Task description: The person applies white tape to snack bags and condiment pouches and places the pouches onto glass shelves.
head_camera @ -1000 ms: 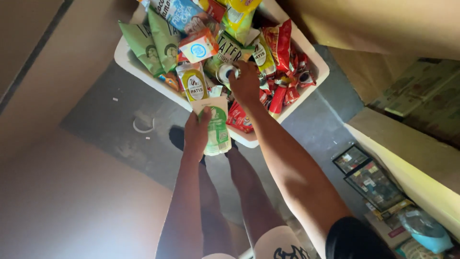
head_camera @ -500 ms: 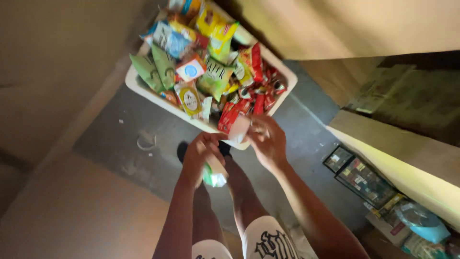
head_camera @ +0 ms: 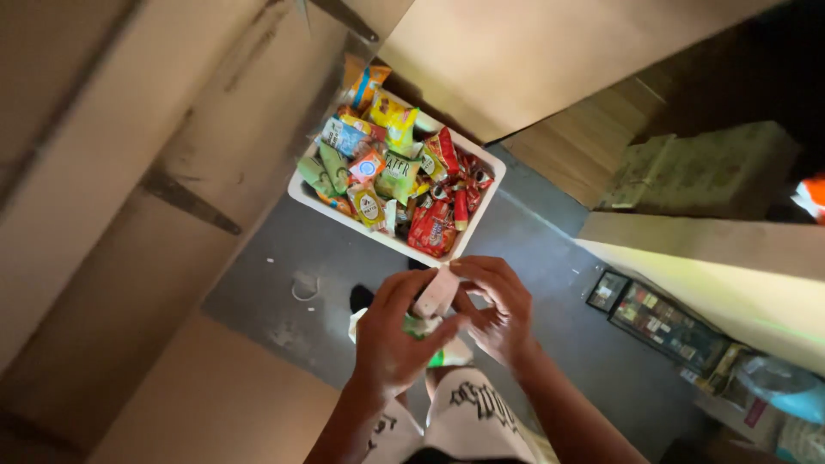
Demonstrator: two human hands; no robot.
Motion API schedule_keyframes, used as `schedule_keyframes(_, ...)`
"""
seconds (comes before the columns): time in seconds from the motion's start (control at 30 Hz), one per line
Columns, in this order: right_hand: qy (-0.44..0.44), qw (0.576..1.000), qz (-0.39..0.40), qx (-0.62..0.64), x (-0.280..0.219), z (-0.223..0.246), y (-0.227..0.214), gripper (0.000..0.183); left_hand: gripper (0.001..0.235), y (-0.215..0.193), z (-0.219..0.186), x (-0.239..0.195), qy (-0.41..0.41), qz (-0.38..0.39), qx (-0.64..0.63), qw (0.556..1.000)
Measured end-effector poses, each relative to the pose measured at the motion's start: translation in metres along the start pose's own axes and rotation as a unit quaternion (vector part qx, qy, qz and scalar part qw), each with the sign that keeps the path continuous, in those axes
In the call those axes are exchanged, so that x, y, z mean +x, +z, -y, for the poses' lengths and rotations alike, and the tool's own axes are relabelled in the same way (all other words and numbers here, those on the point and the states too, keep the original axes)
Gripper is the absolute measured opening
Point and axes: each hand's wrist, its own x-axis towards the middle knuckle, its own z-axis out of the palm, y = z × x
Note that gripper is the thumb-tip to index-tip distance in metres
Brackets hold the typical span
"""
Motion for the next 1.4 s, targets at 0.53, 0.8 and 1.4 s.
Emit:
schedule_keyframes(0.53,0.142,0.924,0.107,0.338,-0.026,0.135,-0.070,0.027,0.032,-0.048,-0.117,-0.072,-0.033,0.058,-0.135,0.989)
schedule_keyframes(0.8,0.229,0.865,0.038,0.444,-0.019,0.183,-0.084,0.058,0.037,-0.038,-0.137,-0.084,0.057,-0.022,-0.048,0.997)
schedule_keyframes(1.4,0.371,0.861,0.093,0.335,-0.024,0.250,-0.120,0.050,0.038,-0.023,-0.138,-0.096,0.367,-0.031,-0.060,0.928)
